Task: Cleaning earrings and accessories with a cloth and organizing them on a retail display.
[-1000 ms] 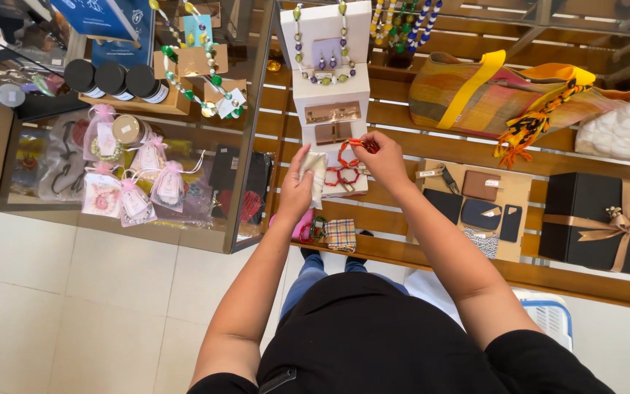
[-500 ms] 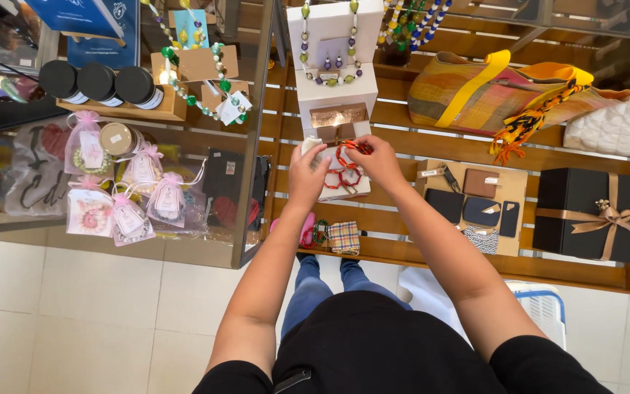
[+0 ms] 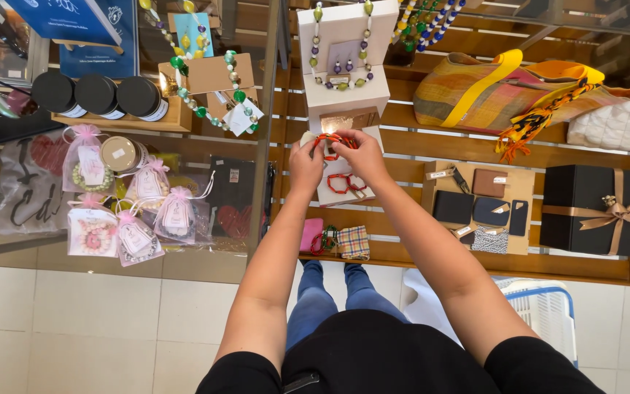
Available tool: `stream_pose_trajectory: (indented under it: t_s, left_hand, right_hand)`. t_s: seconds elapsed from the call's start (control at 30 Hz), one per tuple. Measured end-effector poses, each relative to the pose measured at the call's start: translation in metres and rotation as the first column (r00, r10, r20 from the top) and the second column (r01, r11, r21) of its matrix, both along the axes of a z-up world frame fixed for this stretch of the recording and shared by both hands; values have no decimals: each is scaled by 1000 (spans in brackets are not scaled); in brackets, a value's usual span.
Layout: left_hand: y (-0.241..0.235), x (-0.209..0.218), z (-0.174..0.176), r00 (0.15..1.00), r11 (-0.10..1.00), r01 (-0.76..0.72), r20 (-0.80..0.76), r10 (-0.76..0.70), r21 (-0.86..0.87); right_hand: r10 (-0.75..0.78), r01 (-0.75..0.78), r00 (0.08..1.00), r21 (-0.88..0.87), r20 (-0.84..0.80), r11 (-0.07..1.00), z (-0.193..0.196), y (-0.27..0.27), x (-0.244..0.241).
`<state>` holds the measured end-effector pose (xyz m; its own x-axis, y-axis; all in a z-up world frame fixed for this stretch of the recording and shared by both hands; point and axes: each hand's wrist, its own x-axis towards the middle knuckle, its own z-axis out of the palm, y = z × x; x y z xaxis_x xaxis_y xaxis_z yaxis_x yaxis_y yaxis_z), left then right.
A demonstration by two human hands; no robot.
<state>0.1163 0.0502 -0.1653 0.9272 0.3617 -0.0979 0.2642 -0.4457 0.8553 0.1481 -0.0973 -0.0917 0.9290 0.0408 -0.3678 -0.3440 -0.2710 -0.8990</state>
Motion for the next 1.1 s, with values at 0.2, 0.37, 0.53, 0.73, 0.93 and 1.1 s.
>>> stream_pose_trajectory:
  t_s: [0.2,0.37,0.53,0.73,0.93,1.1]
  left_hand:
    - [11,22,-30,999,1000,-6,-37,5,-7]
    - [13,25,-37,996,998,1,-84,-7,-67]
    - [14,20,-47,994,995,33,-98,-43,-97]
    - [13,32,-51,987,993,31,-153,-47,-110]
    - [7,37,-63,974,996,39,-219,-54,-75]
    - [9,44,-30,958,987,-23,-287,-24,-157]
  right_hand:
    - [-67,87,981,-106,181,991,16,9,6]
    - [-80,113,977,-160,200,981,6,25,11]
    - [-59,110,970,-214,235,971,4,28,14]
    - [-64,128,970,-266,236,955,-6,32,30]
    - [42,65,962,-374,269,925,-21,23,26]
    - [105,66,917,-407,385,911,-21,15,5]
